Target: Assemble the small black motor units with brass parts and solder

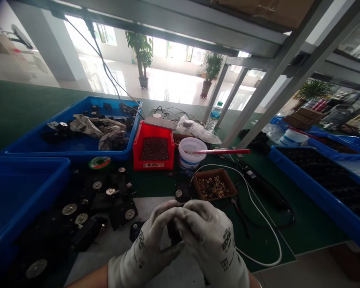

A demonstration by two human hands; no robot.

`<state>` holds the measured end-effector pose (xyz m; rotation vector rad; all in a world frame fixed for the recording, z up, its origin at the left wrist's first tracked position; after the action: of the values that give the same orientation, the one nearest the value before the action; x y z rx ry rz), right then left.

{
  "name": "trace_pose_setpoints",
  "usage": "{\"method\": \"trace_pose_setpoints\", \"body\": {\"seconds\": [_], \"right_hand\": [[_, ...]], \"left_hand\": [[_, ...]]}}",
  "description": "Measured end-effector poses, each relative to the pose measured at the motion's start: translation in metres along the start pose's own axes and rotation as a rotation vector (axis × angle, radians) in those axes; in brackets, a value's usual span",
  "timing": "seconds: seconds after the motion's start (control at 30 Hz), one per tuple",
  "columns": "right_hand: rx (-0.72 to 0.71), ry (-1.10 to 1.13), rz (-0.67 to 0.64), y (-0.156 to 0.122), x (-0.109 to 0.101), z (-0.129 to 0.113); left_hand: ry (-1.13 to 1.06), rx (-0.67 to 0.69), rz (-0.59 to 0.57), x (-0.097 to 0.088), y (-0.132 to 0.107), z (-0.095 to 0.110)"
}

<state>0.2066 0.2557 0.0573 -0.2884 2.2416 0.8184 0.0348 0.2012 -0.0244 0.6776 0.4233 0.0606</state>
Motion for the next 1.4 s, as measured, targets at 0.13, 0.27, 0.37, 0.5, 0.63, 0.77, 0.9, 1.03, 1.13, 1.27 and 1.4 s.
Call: {"method": "trace_pose_setpoints", "body": {"seconds": [0.13, 0.27, 0.37, 0.5, 0.63, 0.77, 0.9, 1.03, 1.13, 1.27, 1.4], "right_hand": [[0.065, 0.007, 0.024, -0.006, -0.002, 0.010], [0.062, -0.068, -0.009, -0.010, 0.006, 0.014], [-0.018, -0.207, 0.033, -0.009, 0.013, 0.009], [-0.101, -0.323, 0.073, -0.007, 0.018, 0.003], [-0.126, -0.337, 0.068, -0.007, 0.017, -0.001], [-0.170, -0.374, 0.082, -0.009, 0.017, -0.005], [-0.216, -0.452, 0.074, -0.008, 0.016, -0.011], [-0.158, -0.401, 0.105, -0.012, 0.011, -0.010], [0.141, -0.125, 0.080, -0.020, 0.011, 0.001], [0.503, 0.426, -0.126, -0.031, 0.027, 0.012], [0.615, 0.636, -0.122, -0.034, 0.040, 0.012]], "left_hand": [[0.100, 0.015, 0.073, 0.001, 0.000, 0.000], [0.154, 0.038, 0.117, 0.004, -0.001, -0.001], [0.158, 0.073, 0.136, 0.006, -0.001, 0.000], [0.205, 0.129, 0.138, 0.003, -0.001, 0.002], [0.207, 0.144, 0.135, 0.001, 0.001, 0.004], [0.216, 0.152, 0.150, 0.001, 0.001, 0.005], [0.213, 0.124, 0.150, 0.001, 0.002, 0.006], [0.148, 0.076, 0.155, -0.001, 0.004, 0.005], [0.085, 0.041, 0.179, -0.004, 0.006, 0.004], [0.112, 0.016, 0.124, -0.008, 0.008, 0.005], [0.137, -0.014, 0.034, -0.009, 0.009, 0.005]]}}
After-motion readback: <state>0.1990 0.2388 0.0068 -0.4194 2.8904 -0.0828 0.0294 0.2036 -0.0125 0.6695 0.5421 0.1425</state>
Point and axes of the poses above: each hand's wrist, its own y-axis towards the middle knuckle, its own x-axis out of the palm, z = x × y, the point moved 1 cm from there along y, towards the middle knuckle, and after that the axes turned 6 degrees about -y, right-handed, at the moved point
